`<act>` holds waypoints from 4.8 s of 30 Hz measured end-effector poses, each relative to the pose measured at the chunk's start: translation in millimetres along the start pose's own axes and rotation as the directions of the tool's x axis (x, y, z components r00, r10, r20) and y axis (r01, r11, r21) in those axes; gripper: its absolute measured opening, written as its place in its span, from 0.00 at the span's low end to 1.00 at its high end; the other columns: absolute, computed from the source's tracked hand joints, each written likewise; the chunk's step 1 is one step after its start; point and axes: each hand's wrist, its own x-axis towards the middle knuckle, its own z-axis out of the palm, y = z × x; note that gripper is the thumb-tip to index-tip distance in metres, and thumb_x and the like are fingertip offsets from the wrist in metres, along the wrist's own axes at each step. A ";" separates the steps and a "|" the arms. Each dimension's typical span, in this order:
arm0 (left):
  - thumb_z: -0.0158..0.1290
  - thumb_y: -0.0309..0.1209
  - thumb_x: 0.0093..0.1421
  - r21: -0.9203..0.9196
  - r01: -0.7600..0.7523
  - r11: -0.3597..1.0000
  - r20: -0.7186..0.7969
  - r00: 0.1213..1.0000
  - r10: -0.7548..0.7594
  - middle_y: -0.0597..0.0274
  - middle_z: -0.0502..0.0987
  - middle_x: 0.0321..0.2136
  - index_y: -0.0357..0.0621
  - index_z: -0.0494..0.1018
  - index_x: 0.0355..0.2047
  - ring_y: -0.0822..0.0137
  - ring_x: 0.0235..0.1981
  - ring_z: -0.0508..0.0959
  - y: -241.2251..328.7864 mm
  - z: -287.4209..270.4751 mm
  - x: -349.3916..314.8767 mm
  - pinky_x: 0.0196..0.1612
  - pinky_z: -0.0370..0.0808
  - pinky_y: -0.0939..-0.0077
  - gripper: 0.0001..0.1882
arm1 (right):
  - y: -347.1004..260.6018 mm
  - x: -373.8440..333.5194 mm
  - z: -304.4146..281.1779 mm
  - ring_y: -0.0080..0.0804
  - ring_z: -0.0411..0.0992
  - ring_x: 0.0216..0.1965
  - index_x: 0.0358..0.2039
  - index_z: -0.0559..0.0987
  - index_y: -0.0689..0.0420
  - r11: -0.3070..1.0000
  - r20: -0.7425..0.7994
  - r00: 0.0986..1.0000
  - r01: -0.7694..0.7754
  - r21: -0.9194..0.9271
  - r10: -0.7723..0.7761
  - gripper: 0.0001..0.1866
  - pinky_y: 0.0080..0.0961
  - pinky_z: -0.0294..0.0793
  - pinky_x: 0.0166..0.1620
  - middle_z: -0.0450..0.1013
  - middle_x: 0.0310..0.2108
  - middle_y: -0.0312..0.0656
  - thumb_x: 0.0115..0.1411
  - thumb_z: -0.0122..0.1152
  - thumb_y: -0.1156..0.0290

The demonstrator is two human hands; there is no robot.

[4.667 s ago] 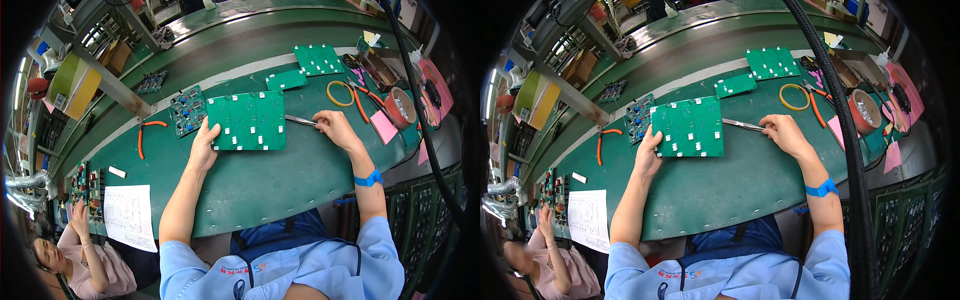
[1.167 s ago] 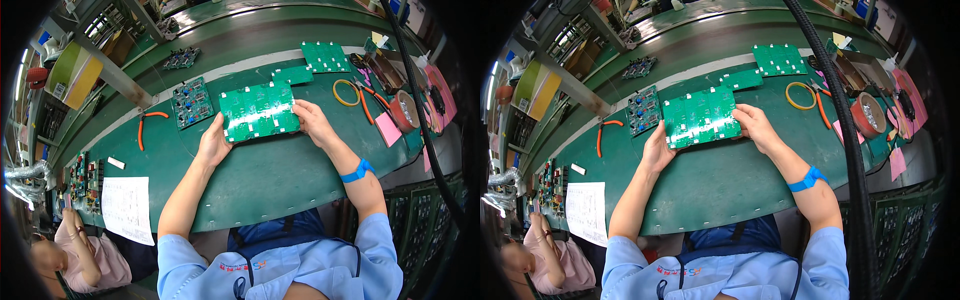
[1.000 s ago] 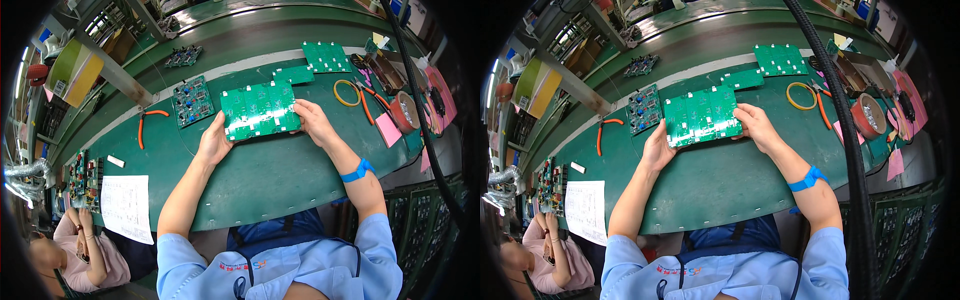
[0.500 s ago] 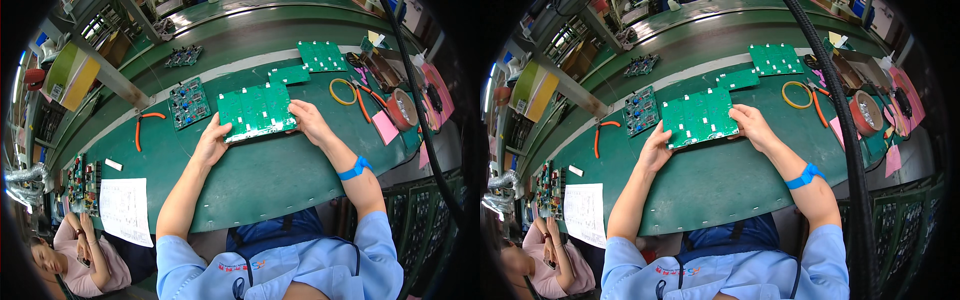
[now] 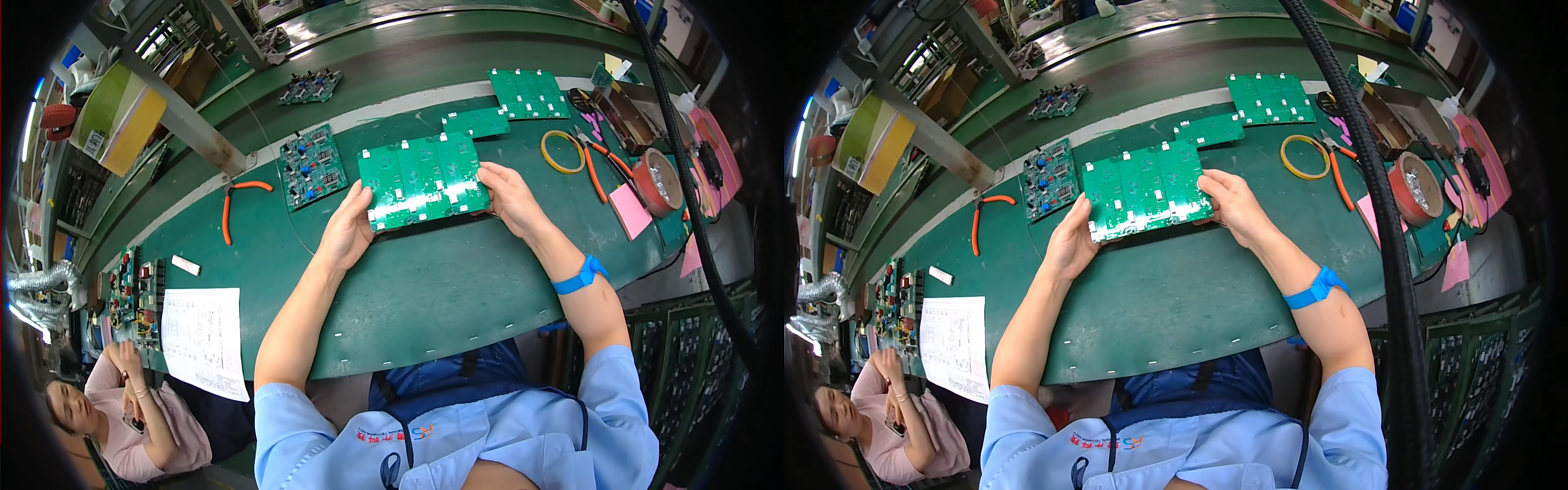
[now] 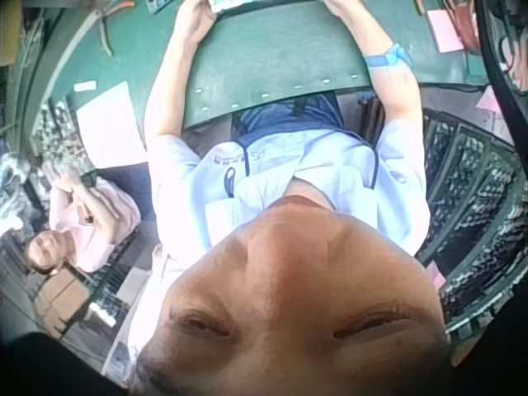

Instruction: The person solders electronic components onto green printed circuit boards (PCBs) using a soldering iron, solder wire, tweezers, and pliers.

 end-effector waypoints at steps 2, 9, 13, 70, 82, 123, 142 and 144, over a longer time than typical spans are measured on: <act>0.33 0.33 0.57 0.024 -0.005 1.000 -0.001 1.000 0.005 0.62 0.62 0.44 0.43 0.50 0.49 0.68 0.44 0.65 -2.0 -4.0 1.1 0.46 0.63 0.72 0.19 | 1.3 0.9 -1.1 0.20 0.68 0.28 0.41 0.65 0.61 1.000 0.011 1.000 0.004 0.003 -0.004 0.16 0.18 0.68 0.28 0.69 0.30 0.36 0.55 0.40 0.66; 0.34 0.32 0.57 0.040 -0.008 0.999 -0.035 0.999 0.009 0.60 0.63 0.44 0.43 0.50 0.49 0.67 0.43 0.66 -1.3 -2.7 0.7 0.45 0.64 0.69 0.19 | -1.2 -0.1 1.3 0.20 0.68 0.28 0.41 0.65 0.61 1.000 0.019 1.000 0.003 0.013 -0.003 0.16 0.18 0.67 0.28 0.69 0.29 0.36 0.55 0.40 0.66; 0.34 0.31 0.57 0.035 -0.001 0.999 -0.037 0.999 0.002 0.60 0.63 0.44 0.42 0.50 0.49 0.66 0.43 0.66 -2.1 -2.8 1.1 0.45 0.64 0.69 0.19 | -1.4 -0.4 1.3 0.20 0.68 0.28 0.40 0.65 0.61 1.000 0.011 1.000 -0.006 0.007 0.006 0.16 0.18 0.67 0.28 0.68 0.29 0.36 0.55 0.40 0.66; 0.36 0.29 0.55 0.040 0.012 0.999 -0.039 0.999 -0.010 0.58 0.65 0.42 0.39 0.51 0.48 0.67 0.41 0.68 0.4 2.9 -0.7 0.43 0.67 0.73 0.19 | -0.3 2.6 -3.4 0.21 0.69 0.29 0.38 0.66 0.62 0.992 0.070 0.995 0.063 0.107 -0.071 0.17 0.17 0.70 0.31 0.68 0.30 0.38 0.55 0.41 0.61; 0.43 0.28 0.51 0.061 -0.010 0.998 -0.048 0.999 0.013 0.60 0.66 0.39 0.40 0.57 0.45 0.70 0.40 0.68 0.3 7.3 -3.3 0.43 0.66 0.75 0.20 | -2.9 -0.2 -2.4 0.26 0.68 0.33 0.46 0.57 0.62 1.000 0.100 0.995 0.020 0.003 -0.021 0.26 0.22 0.71 0.30 0.68 0.33 0.41 0.48 0.53 0.70; 0.51 0.45 0.43 0.855 0.260 -0.448 0.099 0.767 0.634 0.53 0.67 0.36 0.43 0.65 0.38 0.57 0.38 0.67 24.3 -43.8 288.0 0.40 0.63 0.64 0.24 | -28.0 3.7 -41.9 0.22 0.68 0.29 0.44 0.59 0.60 0.918 -0.305 0.933 0.280 0.279 -0.191 0.20 0.19 0.70 0.27 0.68 0.32 0.40 0.51 0.48 0.74; 0.52 0.28 0.40 0.959 -0.085 -0.271 0.231 0.786 0.573 0.59 0.71 0.29 0.43 0.66 0.33 0.60 0.34 0.68 74.7 -41.1 142.3 0.38 0.63 0.72 0.16 | -29.1 5.2 -38.1 0.24 0.68 0.29 0.46 0.57 0.61 0.920 -0.299 0.932 0.286 0.267 -0.203 0.22 0.21 0.70 0.28 0.68 0.31 0.40 0.50 0.49 0.74; 0.52 0.25 0.40 0.957 -0.122 -0.264 0.252 0.801 0.544 0.58 0.69 0.31 0.41 0.65 0.33 0.61 0.34 0.67 75.9 -28.8 97.0 0.38 0.63 0.73 0.17 | -30.0 4.4 -38.9 0.24 0.68 0.29 0.46 0.57 0.61 0.921 -0.295 0.933 0.285 0.265 -0.204 0.22 0.21 0.70 0.28 0.68 0.31 0.40 0.50 0.49 0.73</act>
